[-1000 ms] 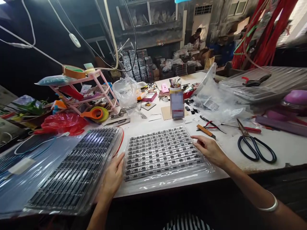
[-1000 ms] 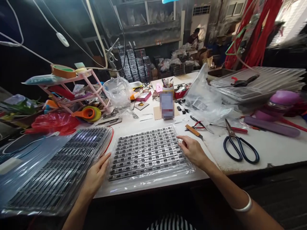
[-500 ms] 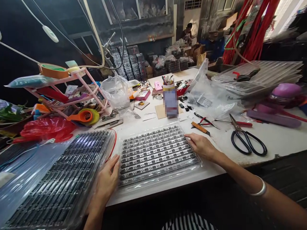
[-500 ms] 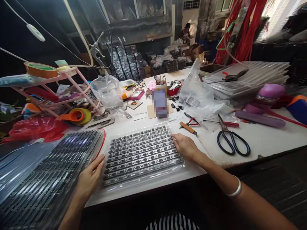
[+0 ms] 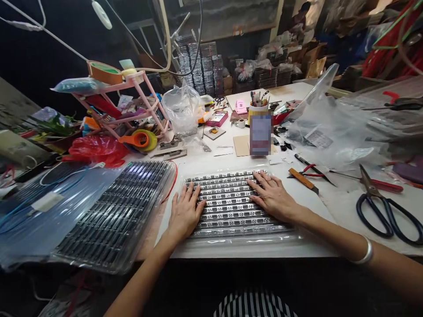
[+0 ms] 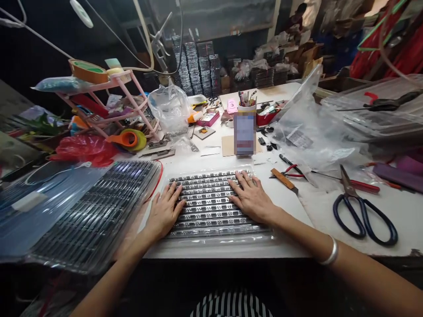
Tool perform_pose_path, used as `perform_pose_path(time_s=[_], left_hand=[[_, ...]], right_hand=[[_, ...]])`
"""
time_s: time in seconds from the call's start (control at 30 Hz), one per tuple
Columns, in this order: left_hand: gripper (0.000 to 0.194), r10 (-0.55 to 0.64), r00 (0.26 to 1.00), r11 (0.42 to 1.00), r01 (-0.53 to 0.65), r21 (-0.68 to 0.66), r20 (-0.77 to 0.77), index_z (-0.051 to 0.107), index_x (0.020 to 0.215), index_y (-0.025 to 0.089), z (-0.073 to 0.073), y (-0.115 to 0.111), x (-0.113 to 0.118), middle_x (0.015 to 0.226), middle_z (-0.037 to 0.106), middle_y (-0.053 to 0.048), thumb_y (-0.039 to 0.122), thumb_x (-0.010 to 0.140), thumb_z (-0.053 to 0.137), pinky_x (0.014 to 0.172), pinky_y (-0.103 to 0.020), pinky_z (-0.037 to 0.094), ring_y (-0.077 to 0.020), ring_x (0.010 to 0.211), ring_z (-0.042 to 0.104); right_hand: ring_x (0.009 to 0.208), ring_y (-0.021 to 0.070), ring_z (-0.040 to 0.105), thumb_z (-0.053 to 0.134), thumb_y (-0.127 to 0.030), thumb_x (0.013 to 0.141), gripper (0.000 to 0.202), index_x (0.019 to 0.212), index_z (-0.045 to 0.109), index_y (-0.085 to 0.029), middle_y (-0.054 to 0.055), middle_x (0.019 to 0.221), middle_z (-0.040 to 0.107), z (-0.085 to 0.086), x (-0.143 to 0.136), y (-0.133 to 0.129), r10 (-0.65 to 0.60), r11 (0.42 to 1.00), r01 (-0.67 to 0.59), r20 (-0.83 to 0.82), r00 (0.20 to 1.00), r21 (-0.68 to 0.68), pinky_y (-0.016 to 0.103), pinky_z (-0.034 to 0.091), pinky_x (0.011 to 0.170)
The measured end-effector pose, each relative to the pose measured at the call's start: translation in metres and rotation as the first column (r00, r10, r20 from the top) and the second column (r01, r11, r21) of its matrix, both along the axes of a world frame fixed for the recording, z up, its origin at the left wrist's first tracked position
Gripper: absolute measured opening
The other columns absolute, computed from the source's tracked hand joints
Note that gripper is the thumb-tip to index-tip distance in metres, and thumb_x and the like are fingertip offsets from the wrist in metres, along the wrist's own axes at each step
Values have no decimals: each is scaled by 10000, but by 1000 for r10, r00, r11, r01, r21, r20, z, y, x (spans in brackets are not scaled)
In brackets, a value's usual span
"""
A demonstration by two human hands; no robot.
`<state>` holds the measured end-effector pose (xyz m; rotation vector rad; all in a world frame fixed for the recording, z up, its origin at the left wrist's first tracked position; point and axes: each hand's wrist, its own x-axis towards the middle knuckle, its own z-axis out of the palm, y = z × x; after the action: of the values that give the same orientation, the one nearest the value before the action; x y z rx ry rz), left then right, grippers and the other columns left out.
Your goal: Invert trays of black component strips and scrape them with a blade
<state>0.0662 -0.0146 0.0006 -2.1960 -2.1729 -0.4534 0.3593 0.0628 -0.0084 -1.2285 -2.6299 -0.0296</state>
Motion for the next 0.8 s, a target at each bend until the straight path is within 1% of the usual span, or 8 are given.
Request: perform_pose_path(time_s=[0.1, 0.23, 0.3, 0.43, 0.57, 0.63, 0.7, 0.8], left_hand=[[501, 39, 997, 999, -38, -12, 70, 477, 1345, 153, 4, -4, -9, 1461, 391, -129, 401, 920, 384, 1094, -564, 253, -312, 1379, 299], [490, -54, 988, 995, 65, -74, 145, 468, 1351, 151, 7, -21, -33, 1455, 400, -80, 355, 919, 359, 1107, -410, 323, -210, 1362, 341], [492, -77, 973, 995, 89, -44, 217, 446, 1367, 160, 6, -35, -44, 1462, 386, -69, 351, 929, 328, 1124, -397, 294, -184, 1358, 346], [452, -121, 934, 991, 135, -18, 336, 470, 1351, 185, 6, -71, -54, 1439, 428, -55, 309, 932, 353, 1120, -385, 300, -172, 1330, 388], [500, -270, 905, 950, 306, -62, 328, 410, 1392, 280, 9, -112, -59, 1464, 398, -18, 157, 917, 314, 1104, -368, 313, -167, 1328, 385], [572, -314, 913, 936, 343, -76, 260, 319, 1437, 305, 5, -129, -62, 1492, 352, -19, 117, 897, 325, 1106, -383, 307, -184, 1356, 337], [602, -305, 935, 947, 318, -45, 182, 271, 1454, 321, -5, -139, -64, 1502, 339, -23, 138, 891, 378, 1110, -417, 304, -210, 1380, 295], [567, -268, 955, 962, 258, 86, 126, 299, 1437, 343, -25, -143, -62, 1500, 350, -28, 216, 901, 435, 1117, -473, 290, -245, 1383, 299]], right_hand=[[1383, 303, 262, 310, -449, 966, 489, 1362, 478, -217, 136, 1479, 352, -1, 8, 0, 13, 1000, -13, -45, 999, 13, 512, 294, 1040], [1370, 286, 299, 280, -320, 971, 453, 1323, 517, -161, 136, 1456, 386, -6, 31, -8, -33, 998, 38, -95, 995, 45, 516, 327, 1040], [1364, 282, 313, 269, -254, 958, 462, 1322, 511, -106, 156, 1447, 391, -8, 44, -17, -27, 999, 30, -100, 995, 29, 504, 341, 1050], [1384, 250, 264, 300, -186, 926, 473, 1359, 474, -113, 134, 1470, 355, -3, 72, -38, 35, 993, -50, -136, 990, -105, 455, 355, 1078], [1397, 222, 209, 347, -147, 902, 550, 1448, 347, -214, 65, 1522, 253, 11, 105, -64, 149, 948, -193, -186, 971, -252, 427, 340, 1093], [1403, 224, 178, 381, -94, 855, 668, 1487, 238, -255, 41, 1546, 177, 17, 118, -82, 210, 925, -251, -165, 964, -287, 433, 329, 1097], [1407, 240, 155, 411, -56, 800, 776, 1506, 152, -246, 52, 1556, 129, 18, 123, -99, 252, 921, -273, -110, 961, -279, 454, 314, 1101], [1409, 269, 166, 446, -89, 824, 765, 1510, 127, -200, 104, 1548, 164, 6, 119, -115, 229, 963, -236, -65, 971, -129, 482, 347, 1079]])
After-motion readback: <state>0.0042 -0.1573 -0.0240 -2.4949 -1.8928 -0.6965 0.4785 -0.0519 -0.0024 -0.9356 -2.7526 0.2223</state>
